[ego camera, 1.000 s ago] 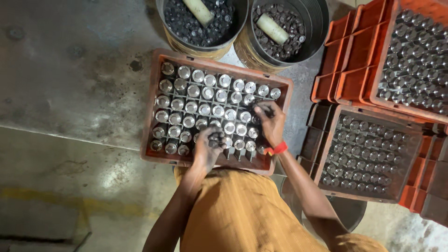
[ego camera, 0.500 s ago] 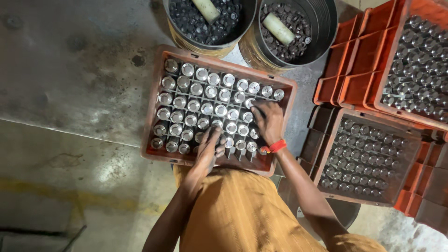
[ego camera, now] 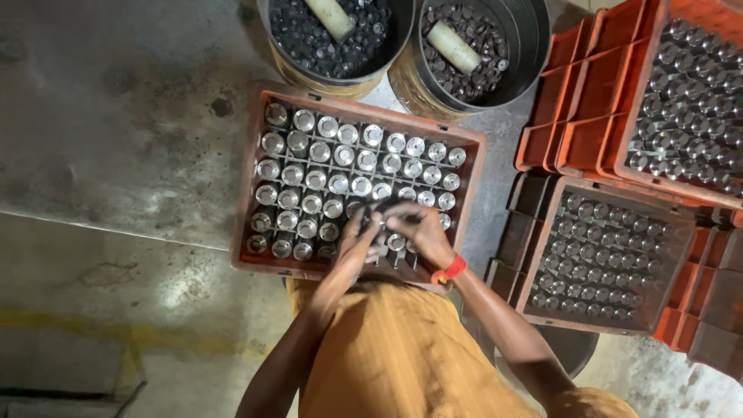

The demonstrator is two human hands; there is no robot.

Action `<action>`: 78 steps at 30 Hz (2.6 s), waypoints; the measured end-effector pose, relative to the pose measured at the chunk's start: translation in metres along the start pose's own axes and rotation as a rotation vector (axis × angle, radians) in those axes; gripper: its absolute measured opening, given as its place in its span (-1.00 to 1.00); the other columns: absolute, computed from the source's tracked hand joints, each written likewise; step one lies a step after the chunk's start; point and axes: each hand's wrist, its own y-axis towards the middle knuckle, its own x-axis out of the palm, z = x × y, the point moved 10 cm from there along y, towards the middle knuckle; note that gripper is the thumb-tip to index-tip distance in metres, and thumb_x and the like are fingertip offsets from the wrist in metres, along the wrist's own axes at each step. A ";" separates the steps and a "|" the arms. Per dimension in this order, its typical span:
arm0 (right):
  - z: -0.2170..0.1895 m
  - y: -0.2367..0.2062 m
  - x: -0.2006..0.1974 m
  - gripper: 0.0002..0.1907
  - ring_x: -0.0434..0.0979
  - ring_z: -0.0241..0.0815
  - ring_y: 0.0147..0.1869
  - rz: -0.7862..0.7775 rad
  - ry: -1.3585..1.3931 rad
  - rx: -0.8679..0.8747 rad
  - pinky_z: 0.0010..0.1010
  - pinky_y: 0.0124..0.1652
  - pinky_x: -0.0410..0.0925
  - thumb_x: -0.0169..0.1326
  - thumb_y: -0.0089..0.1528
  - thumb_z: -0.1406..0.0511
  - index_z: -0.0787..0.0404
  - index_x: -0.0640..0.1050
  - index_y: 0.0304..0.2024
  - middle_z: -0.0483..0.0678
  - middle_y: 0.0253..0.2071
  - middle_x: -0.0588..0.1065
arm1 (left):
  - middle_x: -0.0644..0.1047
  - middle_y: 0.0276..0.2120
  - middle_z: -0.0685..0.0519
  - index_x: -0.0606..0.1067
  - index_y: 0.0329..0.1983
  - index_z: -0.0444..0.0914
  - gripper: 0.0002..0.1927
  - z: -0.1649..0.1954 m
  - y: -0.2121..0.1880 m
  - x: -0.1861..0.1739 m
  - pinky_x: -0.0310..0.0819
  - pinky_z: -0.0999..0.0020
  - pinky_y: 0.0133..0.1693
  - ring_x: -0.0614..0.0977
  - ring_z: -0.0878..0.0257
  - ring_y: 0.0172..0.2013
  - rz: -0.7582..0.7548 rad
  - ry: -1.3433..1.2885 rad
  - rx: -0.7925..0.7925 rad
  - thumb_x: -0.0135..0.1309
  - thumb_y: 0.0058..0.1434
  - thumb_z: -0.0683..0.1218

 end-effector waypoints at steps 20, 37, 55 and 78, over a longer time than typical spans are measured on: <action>-0.058 0.032 -0.064 -0.78 0.62 -0.22 -0.04 0.416 -0.254 -0.268 -0.33 0.04 0.43 0.17 0.33 0.23 0.19 0.68 -0.06 -0.02 -0.12 0.66 | 0.35 -0.49 0.22 0.37 0.30 -0.06 -0.55 0.006 -0.016 -0.016 0.06 0.60 -0.56 0.25 0.50 -0.58 -0.077 -0.127 0.112 0.01 0.38 0.10; -0.007 -0.099 -0.024 -0.86 0.51 0.04 -0.04 0.229 -0.859 -0.447 -0.15 -0.03 0.30 0.24 0.18 0.25 0.11 0.67 -0.23 0.00 -0.11 0.66 | 0.51 -0.37 0.04 0.44 0.06 -0.26 -0.77 -0.051 -0.015 -0.024 0.29 0.49 -0.46 0.46 0.35 -0.50 -0.069 -0.308 -0.019 -0.05 0.43 -0.06; 0.032 -0.078 -0.046 -0.80 0.61 -0.18 -0.10 0.264 -0.119 0.005 -0.40 -0.04 0.45 0.28 0.23 0.31 0.19 0.68 -0.09 0.02 -0.15 0.66 | 0.50 -0.33 0.08 0.42 0.23 -0.20 -0.67 -0.055 -0.010 0.019 0.15 0.53 -0.52 0.35 0.42 -0.51 -0.230 0.001 0.025 -0.03 0.42 -0.11; 0.028 -0.053 -0.034 -0.80 0.61 -0.21 -0.18 0.198 -0.203 -0.016 -0.33 -0.09 0.46 0.30 0.18 0.30 0.17 0.70 -0.14 -0.04 -0.21 0.67 | 0.48 -0.28 -0.04 0.35 0.34 -0.22 -0.52 -0.045 -0.005 0.010 0.18 0.49 -0.50 0.39 0.32 -0.45 -0.075 0.010 0.094 -0.03 0.51 0.13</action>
